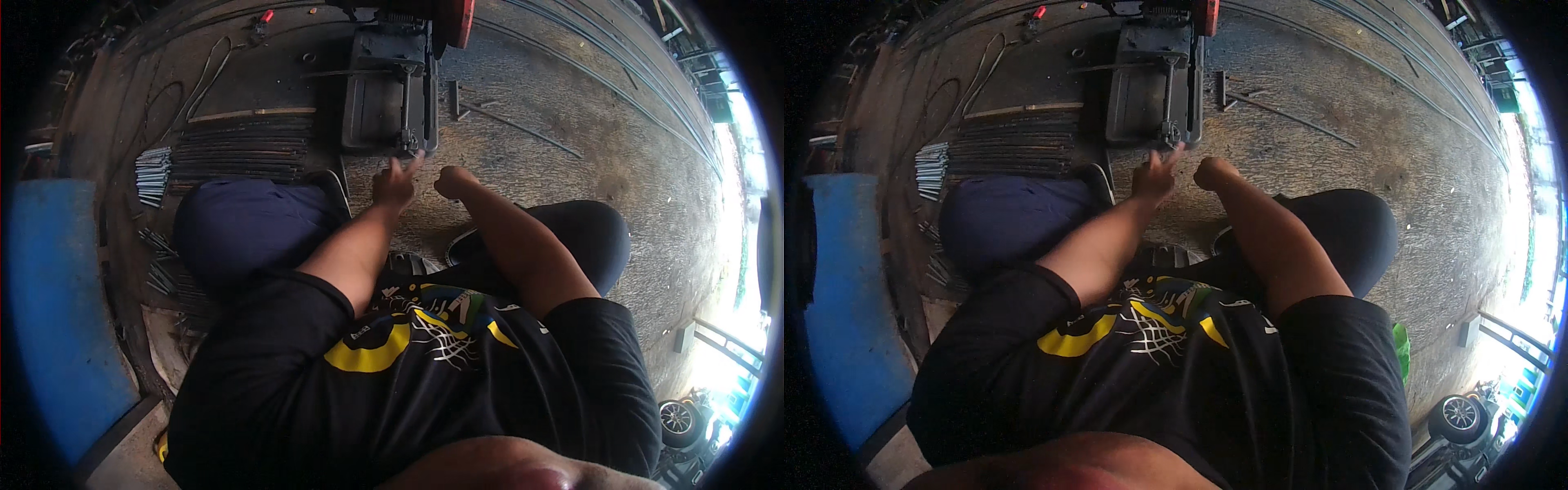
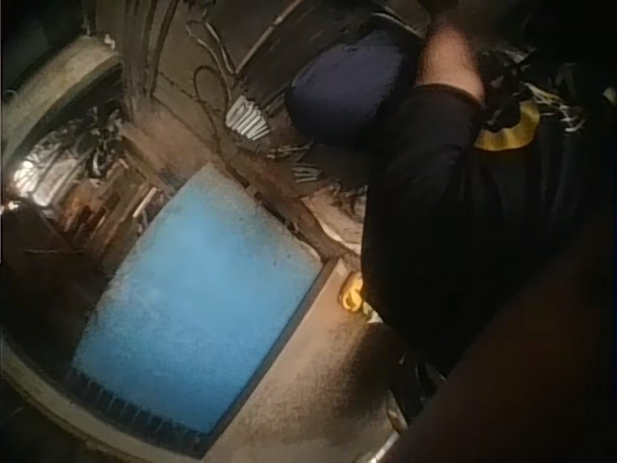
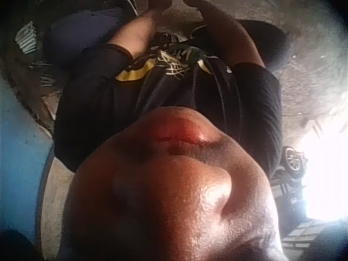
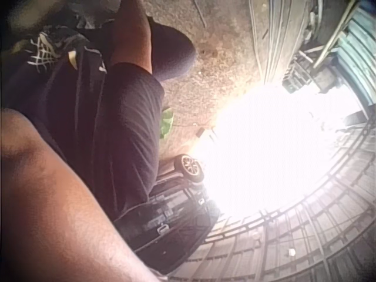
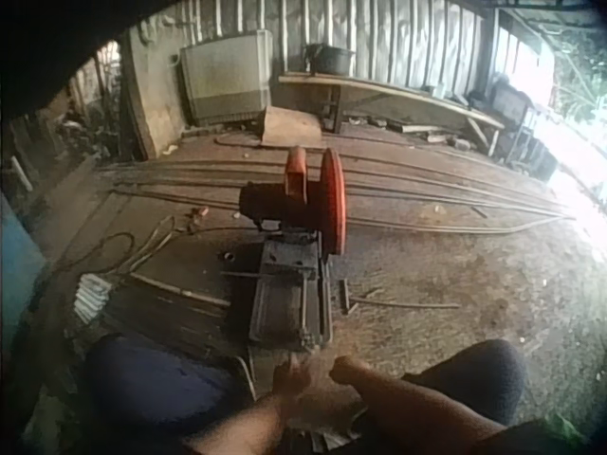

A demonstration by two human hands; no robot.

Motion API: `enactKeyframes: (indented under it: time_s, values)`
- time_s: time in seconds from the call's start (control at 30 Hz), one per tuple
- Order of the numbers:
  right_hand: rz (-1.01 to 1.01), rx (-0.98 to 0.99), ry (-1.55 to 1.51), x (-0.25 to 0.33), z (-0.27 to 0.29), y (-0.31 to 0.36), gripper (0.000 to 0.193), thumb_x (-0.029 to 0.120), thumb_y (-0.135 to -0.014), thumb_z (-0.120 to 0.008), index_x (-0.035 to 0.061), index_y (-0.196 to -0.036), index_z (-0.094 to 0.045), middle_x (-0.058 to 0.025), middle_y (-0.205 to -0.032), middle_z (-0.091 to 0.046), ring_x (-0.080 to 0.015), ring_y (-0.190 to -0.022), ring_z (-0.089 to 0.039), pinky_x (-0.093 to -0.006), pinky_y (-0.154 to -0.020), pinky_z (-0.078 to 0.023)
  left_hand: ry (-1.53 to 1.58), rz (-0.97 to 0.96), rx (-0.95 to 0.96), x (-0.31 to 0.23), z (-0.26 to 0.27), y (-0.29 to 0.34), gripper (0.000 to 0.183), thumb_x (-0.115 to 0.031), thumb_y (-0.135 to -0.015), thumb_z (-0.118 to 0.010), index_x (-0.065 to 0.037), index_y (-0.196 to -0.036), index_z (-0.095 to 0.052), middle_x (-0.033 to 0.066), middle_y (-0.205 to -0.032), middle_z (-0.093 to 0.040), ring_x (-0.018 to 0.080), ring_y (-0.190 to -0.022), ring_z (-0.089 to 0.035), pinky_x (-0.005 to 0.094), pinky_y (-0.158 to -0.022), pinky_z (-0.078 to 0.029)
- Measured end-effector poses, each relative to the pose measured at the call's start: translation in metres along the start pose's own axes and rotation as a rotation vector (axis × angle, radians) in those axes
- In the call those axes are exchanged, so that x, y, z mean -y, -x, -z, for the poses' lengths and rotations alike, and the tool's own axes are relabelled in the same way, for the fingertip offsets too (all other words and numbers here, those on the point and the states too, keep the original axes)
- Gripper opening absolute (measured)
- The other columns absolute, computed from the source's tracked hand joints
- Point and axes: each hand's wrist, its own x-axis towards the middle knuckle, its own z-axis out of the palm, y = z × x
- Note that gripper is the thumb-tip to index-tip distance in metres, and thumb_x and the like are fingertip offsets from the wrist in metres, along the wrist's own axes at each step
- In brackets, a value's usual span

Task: Use a metal chop saw to cut multiple thin metal rods to a specific length.

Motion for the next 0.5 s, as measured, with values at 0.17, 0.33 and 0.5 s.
enactKeyframes:
  time_s: [0.17, 0.33, 0.5]
  values:
    - [0.079, 0.050, 0.139, 0.003, 0.008, 0.008, 0.040, 0.030, -0.085, -0.047, 0.0000, -0.108, -0.061, -0.0209, -0.116, -0.059, -0.0363, -0.106, -0.057, -0.0434, -0.090, -0.046, 0.459, 0.236, 0.787, 0.048, -0.033, 0.001, 0.039, -0.025, -0.079, -0.056, -0.008, -0.114, -0.061, 0.0186, -0.108, -0.061, 0.0315, -0.096, -0.061, 0.0435, -0.083, -0.048]
    - [0.013, -0.027, -0.106, 0.007, 0.009, 0.011, 0.041, 0.031, -0.085, -0.048, 0.0012, -0.109, -0.061, -0.0202, -0.117, -0.058, -0.0356, -0.105, -0.058, -0.0443, -0.087, -0.047, 0.413, 0.412, 0.704, 0.018, -0.019, 0.007, 0.055, -0.023, -0.082, -0.053, -0.011, -0.134, -0.043, 0.0203, -0.101, -0.063, 0.0303, -0.092, -0.063, 0.0451, -0.079, -0.049]
    - [0.034, 0.066, 0.106, -0.005, 0.002, 0.002, 0.041, 0.029, -0.085, -0.049, 0.0000, -0.110, -0.061, -0.0202, -0.115, -0.059, -0.0343, -0.107, -0.057, -0.0440, -0.089, -0.047, 0.262, 0.296, 0.477, 0.000, 0.021, 0.012, 0.072, -0.013, -0.083, -0.049, -0.036, -0.144, -0.019, 0.0168, -0.123, -0.053, 0.0328, -0.102, -0.060, 0.0446, -0.084, -0.048]
